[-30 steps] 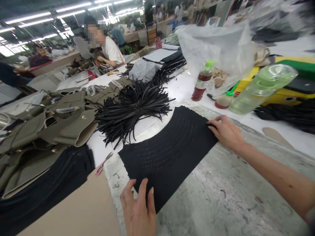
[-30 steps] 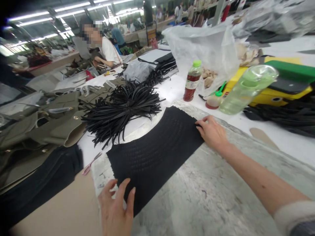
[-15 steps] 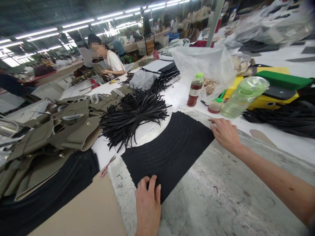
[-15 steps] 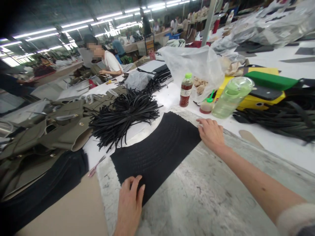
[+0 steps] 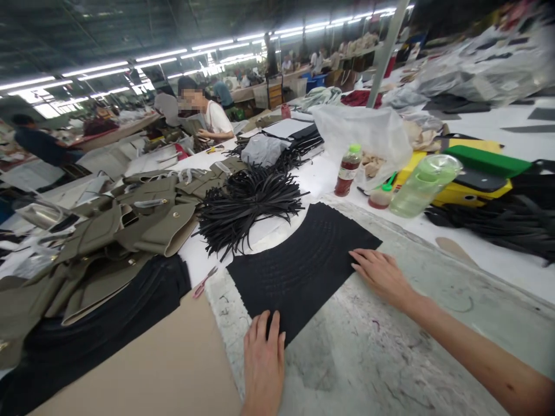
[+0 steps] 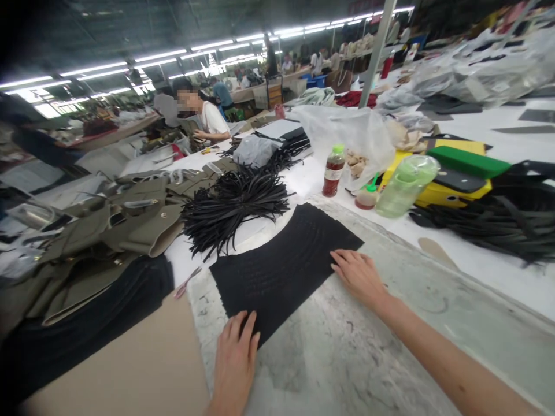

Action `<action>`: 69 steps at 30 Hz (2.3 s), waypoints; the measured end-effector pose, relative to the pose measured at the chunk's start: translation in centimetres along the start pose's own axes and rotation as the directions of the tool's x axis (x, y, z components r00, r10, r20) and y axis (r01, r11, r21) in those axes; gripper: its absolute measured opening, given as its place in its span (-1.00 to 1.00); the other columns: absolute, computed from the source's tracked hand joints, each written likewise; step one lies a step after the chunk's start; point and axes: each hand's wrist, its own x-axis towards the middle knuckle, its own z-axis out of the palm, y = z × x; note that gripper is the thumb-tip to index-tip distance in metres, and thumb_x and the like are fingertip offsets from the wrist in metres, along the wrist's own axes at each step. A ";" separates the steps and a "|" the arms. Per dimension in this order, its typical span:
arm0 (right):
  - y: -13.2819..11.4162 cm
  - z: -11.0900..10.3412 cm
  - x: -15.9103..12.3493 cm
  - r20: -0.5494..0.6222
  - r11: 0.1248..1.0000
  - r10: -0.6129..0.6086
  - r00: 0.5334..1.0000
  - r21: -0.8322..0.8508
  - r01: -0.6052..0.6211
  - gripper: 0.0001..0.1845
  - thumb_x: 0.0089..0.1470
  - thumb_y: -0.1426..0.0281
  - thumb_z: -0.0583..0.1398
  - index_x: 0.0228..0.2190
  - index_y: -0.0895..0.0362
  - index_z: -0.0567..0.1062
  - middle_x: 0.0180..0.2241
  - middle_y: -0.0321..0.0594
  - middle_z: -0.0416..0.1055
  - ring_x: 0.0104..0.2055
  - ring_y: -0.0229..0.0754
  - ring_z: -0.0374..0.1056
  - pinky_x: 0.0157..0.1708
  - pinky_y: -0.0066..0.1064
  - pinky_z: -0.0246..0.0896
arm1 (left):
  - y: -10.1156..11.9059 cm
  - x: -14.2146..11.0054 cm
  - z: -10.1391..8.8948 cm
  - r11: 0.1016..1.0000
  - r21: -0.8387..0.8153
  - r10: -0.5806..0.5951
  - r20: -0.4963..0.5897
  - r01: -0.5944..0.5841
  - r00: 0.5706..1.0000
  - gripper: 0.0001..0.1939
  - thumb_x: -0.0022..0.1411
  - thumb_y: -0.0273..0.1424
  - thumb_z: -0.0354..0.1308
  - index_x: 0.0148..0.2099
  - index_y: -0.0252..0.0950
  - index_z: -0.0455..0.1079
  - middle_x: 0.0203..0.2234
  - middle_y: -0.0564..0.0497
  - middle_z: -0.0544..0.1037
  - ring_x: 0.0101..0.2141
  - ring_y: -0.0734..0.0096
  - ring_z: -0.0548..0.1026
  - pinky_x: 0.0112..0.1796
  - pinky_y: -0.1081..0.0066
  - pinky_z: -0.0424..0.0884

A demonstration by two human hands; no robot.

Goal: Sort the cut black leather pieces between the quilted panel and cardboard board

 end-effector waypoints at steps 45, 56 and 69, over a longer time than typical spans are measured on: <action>-53.6 -0.5 -19.9 0.518 0.645 -0.299 0.801 0.728 -0.230 -0.62 0.18 0.29 -0.02 -0.01 0.14 0.32 -0.16 -0.08 0.48 -0.16 -0.07 0.43 -0.16 -0.21 0.32 | -19.3 -29.5 -15.0 0.317 -0.420 -0.761 0.423 0.851 0.492 -0.85 0.20 -0.46 -0.10 -0.40 -0.25 0.24 -0.53 0.08 0.37 -0.44 0.43 0.33 -0.35 0.45 0.17; -55.8 -0.3 -20.1 0.429 0.853 -0.199 0.881 0.518 -0.060 -0.75 0.17 0.43 -0.02 -0.11 0.13 0.29 -0.35 -0.12 0.45 -0.37 -0.05 0.42 -0.40 -0.30 0.19 | -23.8 -32.4 -16.5 0.183 -0.566 -0.856 0.311 0.804 0.413 -0.88 0.20 -0.40 -0.09 -0.40 -0.23 0.17 -0.51 0.08 0.28 -0.40 0.36 0.28 -0.29 0.38 0.19; -58.6 -1.3 -22.3 0.101 0.635 -0.697 0.710 0.548 0.545 -0.70 0.20 0.36 0.00 -0.14 0.08 0.46 -0.19 -0.06 0.43 -0.21 -0.04 0.37 -0.23 -0.20 0.31 | -32.0 -39.0 -24.6 -0.140 -0.727 -0.951 0.288 0.673 0.114 -0.81 0.15 -0.25 -0.02 -0.42 -0.24 0.16 -0.59 0.13 0.22 -0.52 0.47 0.26 -0.49 0.50 0.23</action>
